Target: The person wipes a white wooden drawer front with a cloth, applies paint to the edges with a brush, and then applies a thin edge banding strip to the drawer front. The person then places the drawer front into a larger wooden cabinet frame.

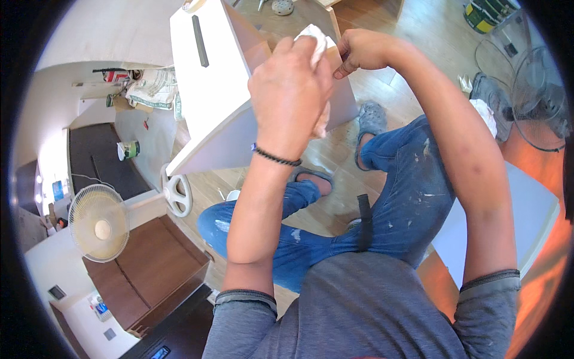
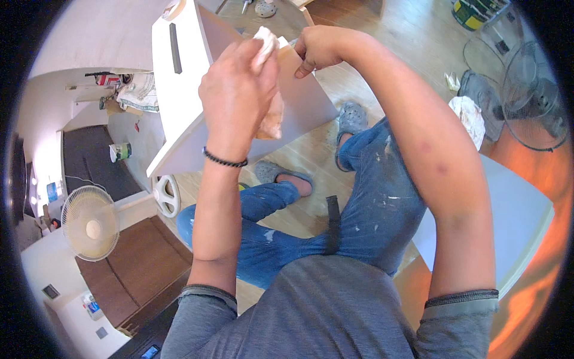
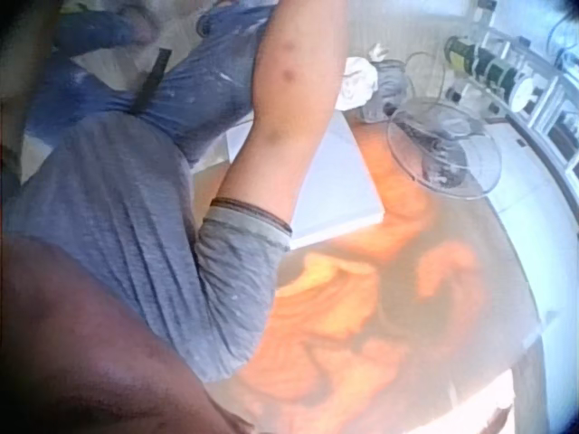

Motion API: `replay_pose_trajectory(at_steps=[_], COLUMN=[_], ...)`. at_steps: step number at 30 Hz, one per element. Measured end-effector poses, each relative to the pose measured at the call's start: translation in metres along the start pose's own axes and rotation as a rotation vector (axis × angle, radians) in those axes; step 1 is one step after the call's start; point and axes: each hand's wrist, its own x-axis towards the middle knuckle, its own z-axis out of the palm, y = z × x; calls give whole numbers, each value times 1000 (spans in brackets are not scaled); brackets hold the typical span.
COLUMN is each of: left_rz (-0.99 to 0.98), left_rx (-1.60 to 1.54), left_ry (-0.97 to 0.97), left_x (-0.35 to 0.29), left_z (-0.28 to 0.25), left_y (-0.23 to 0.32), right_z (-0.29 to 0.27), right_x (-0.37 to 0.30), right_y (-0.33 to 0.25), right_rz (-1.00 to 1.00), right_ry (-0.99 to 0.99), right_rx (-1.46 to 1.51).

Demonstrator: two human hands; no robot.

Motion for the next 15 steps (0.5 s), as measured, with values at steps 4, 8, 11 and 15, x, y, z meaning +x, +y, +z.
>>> replay_pose_trajectory(at_steps=[4,8,11,15], left_rz=[-143,-356,-193,72], left_rx=[12,-8,-43,-4], left_ry=[-97,-215,-179,-202], left_x=[-22,-22,-11,1], left_z=[-36,-66,-66,-47], left_y=[-41,-44,-37,-41], right_z=[4,3,2,3], right_x=[-3,-1,-4,-6], right_y=[4,1,-3,-5], right_rz=[-2,66,25,25], right_ry=[48,46,54,91], right_rx=[7,-21,-65,-55])
